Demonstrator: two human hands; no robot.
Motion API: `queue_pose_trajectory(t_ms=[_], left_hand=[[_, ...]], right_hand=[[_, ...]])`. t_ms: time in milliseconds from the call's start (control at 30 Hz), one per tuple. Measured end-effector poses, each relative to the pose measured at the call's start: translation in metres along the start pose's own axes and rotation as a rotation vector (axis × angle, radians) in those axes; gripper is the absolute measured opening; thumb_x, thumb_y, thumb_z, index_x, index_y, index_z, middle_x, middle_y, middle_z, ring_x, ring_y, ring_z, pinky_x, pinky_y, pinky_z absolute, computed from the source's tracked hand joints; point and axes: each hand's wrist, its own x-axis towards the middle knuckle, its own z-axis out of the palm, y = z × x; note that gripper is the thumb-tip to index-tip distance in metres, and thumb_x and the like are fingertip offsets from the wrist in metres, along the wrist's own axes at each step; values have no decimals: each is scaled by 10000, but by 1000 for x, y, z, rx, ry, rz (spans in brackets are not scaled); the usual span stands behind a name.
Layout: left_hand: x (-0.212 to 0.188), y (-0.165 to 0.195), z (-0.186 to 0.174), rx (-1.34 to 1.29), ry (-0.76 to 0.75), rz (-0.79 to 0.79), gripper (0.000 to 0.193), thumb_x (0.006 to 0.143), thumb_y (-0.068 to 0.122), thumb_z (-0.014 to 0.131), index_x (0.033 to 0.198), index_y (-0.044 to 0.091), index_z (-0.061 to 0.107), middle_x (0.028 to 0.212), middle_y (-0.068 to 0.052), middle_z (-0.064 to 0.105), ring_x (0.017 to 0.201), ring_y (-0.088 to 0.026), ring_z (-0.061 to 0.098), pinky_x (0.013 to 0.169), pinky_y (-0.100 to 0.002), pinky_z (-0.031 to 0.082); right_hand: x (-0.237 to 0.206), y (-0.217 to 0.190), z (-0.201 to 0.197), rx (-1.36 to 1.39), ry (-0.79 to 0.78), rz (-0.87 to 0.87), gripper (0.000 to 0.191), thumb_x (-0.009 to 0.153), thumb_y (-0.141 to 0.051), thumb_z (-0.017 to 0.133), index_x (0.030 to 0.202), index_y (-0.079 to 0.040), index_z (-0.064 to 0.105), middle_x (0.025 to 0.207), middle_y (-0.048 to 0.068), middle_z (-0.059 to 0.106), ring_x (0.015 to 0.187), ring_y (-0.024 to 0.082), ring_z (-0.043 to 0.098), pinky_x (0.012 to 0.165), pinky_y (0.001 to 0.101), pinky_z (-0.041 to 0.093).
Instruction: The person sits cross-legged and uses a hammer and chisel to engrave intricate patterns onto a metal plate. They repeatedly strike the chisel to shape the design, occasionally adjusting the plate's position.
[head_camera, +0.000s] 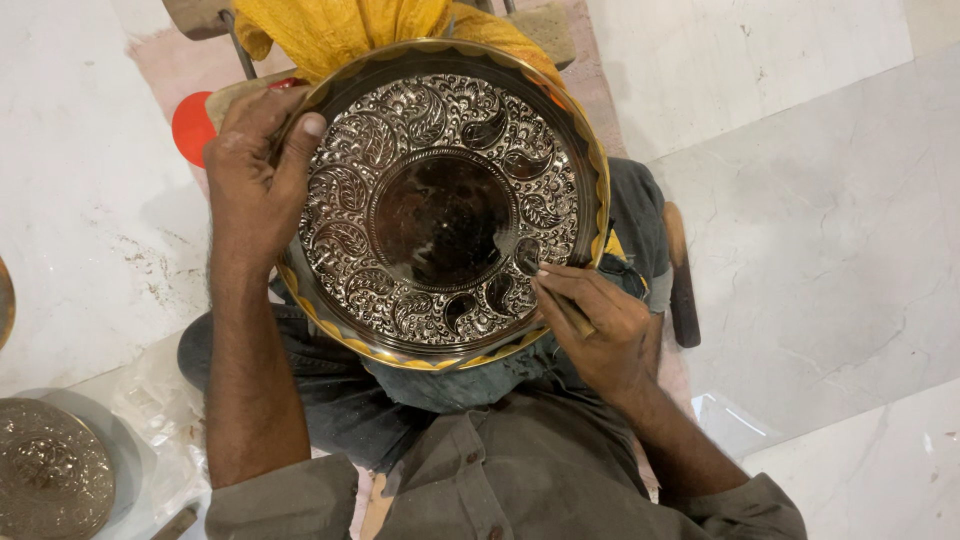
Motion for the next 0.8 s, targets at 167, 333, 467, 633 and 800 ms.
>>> queue_pose_trajectory(t_ms=[167,333,467,633,800], left_hand=[[1,0,0,14,3,37,257,1114,160,713,1326,15,710,1210,-132,693,1027,-152,659,892,-292,537],[1,2,1,6,1,20,259,1107,164,712,1319,15,711,1206,-130,690,1011,-147,659,866,-288,541],[1,3,1,-5,-6,23,256,1114,168,709,1320,16,713,1209,-132,689,1029,-154,659,877,-293,545],[1,2,1,16,0,30,259,1109,169,716,1315,12,710,1221,-140,696,1046,-166,669,902,-305,546],[1,1,1,-11,-6,49,254,1121,156,710,1329,10,709,1261,-150,688,1117,-185,670,959,-315,549]], right_hand=[[1,0,-1,9,-6,-1,171,888,-29,809,1038,8,737,1067,139,773,963,216,781,814,286,632],[1,1,0,25,-14,-6,149,896,-37,809,1019,2,733,1052,137,777,968,213,786,814,281,643],[1,-2,-4,-31,-42,4,146,898,-58,812,1021,-12,748,1052,125,782,969,207,785,821,286,646],[3,-7,-8,-55,-60,30,140,899,-80,812,1015,-24,758,1055,108,784,956,194,786,802,280,642],[5,-9,-11,-50,-79,52,136,895,-85,808,1010,-28,762,1049,109,785,948,197,786,791,283,639]])
